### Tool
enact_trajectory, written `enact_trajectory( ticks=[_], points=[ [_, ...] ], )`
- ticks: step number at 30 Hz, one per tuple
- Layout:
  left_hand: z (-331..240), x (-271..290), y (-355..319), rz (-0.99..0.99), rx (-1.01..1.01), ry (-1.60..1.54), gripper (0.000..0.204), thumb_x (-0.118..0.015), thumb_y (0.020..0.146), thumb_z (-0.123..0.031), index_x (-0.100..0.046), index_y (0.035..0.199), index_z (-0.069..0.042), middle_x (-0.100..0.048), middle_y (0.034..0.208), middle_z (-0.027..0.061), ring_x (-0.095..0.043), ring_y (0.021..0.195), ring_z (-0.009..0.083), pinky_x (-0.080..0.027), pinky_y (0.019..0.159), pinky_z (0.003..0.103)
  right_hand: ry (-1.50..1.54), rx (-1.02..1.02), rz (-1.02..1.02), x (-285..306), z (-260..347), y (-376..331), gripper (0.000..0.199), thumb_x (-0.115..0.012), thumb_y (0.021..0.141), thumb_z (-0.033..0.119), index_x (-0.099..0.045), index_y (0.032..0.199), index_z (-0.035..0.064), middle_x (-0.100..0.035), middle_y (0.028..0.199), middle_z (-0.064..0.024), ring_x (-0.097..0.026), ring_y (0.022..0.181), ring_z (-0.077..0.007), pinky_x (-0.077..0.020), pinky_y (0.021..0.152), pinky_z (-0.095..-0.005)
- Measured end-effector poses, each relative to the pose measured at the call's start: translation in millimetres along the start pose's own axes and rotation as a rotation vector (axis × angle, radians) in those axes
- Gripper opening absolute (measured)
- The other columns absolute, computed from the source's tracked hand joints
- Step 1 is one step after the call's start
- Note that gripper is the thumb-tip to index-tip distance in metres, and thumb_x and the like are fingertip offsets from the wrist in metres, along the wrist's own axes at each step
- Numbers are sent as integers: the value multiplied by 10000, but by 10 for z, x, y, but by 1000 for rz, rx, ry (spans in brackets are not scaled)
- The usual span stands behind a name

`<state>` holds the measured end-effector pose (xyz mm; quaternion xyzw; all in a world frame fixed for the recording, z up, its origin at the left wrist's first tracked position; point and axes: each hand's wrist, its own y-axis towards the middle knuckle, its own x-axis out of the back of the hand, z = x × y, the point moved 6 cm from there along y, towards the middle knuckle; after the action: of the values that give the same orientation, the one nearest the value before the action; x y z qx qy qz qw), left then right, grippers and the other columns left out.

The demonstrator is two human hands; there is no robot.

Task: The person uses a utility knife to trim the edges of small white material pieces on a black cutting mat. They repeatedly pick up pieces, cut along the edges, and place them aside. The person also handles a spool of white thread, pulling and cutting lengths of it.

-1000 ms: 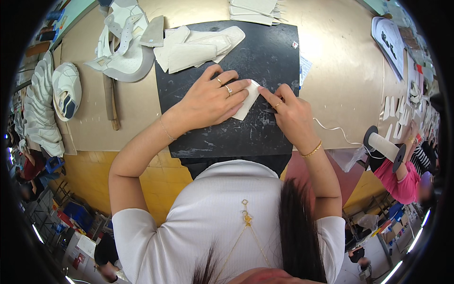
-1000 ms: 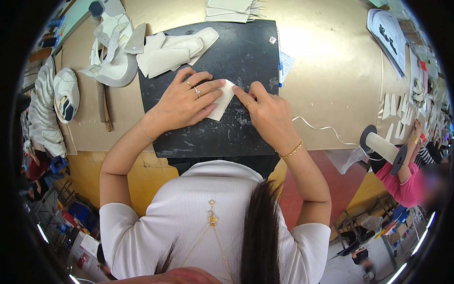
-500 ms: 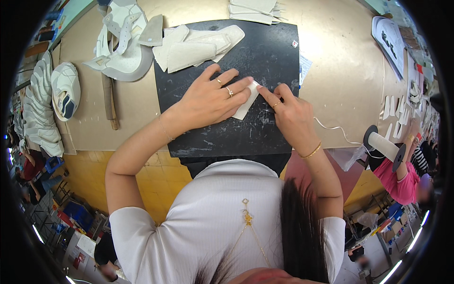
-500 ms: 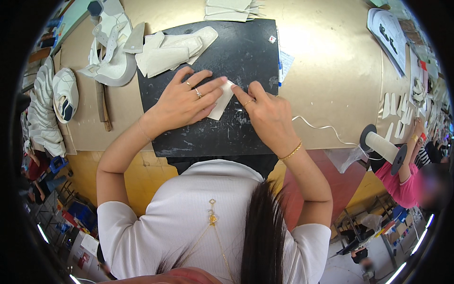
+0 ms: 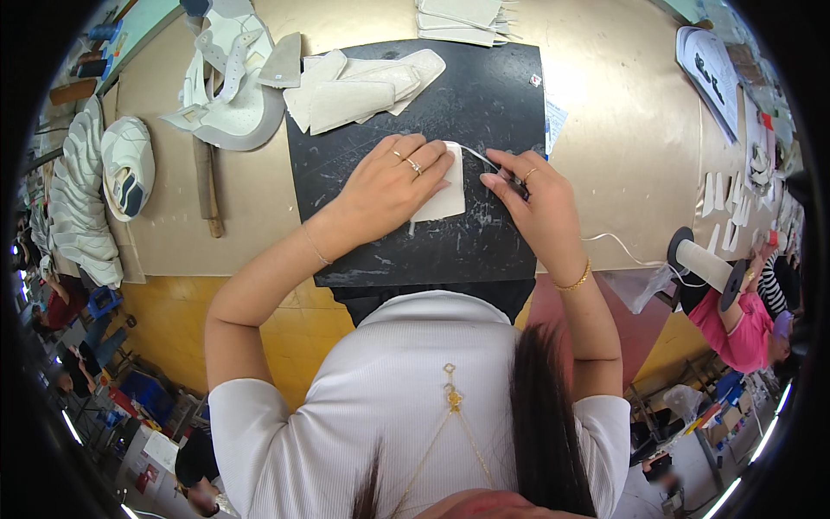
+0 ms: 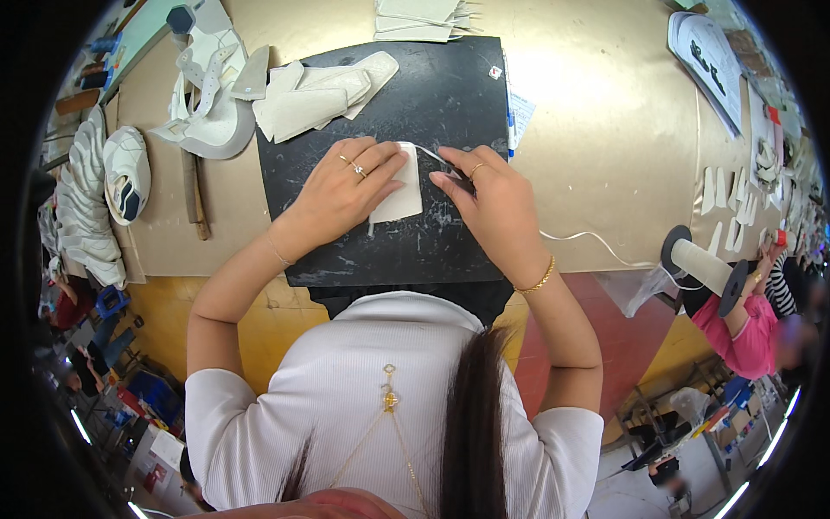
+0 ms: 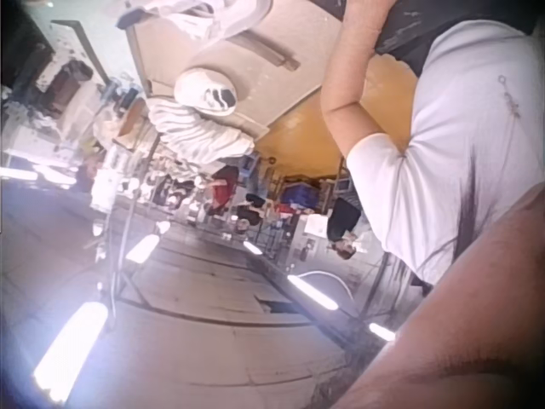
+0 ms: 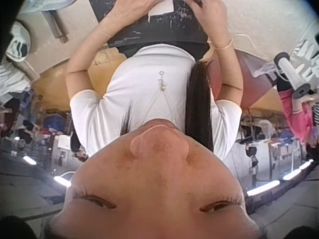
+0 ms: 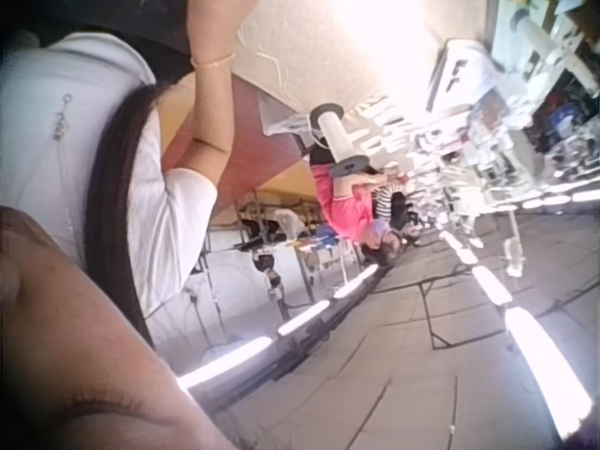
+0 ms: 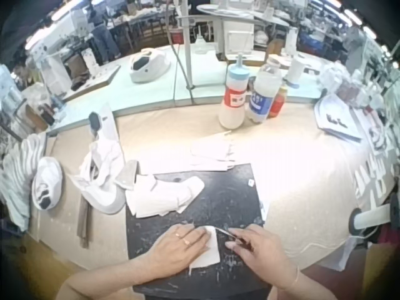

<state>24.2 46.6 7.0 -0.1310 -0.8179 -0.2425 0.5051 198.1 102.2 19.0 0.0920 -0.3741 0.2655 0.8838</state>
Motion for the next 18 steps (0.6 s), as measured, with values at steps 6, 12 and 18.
enact_trajectory(
  ticks=[6, 12, 18],
  points=[
    [-69, -22, -35, -132, -17, 45, 311, -714, 876, -160, -674, 1130, 16, -635, 1225, 112, -596, 1135, 262, -485, 945, 389, 65, -97, -22, -38, 22, -19, 216, -746, 923, 121, -759, 1126, 48, -645, 868, -99, -630, 720, -209, -489, 638, -312],
    [-56, -21, -28, -76, -70, 74, 299, -669, 843, -113, -673, 1109, 24, -642, 1225, 122, -599, 1142, 268, -492, 937, 387, 32, -24, -68, -147, 115, -150, 320, -752, 861, -6, -743, 1170, 78, -587, 865, -84, -639, 729, -208, -517, 655, -322],
    [-53, -3, 1, -68, -91, 77, 317, -647, 828, -108, -669, 1112, 30, -647, 1218, 126, -603, 1131, 272, -503, 927, 380, -145, 43, 0, -311, 201, -260, 537, -744, 755, -70, -694, 1266, 86, -561, 923, -62, -657, 759, -230, -548, 667, -354]
  ],
)
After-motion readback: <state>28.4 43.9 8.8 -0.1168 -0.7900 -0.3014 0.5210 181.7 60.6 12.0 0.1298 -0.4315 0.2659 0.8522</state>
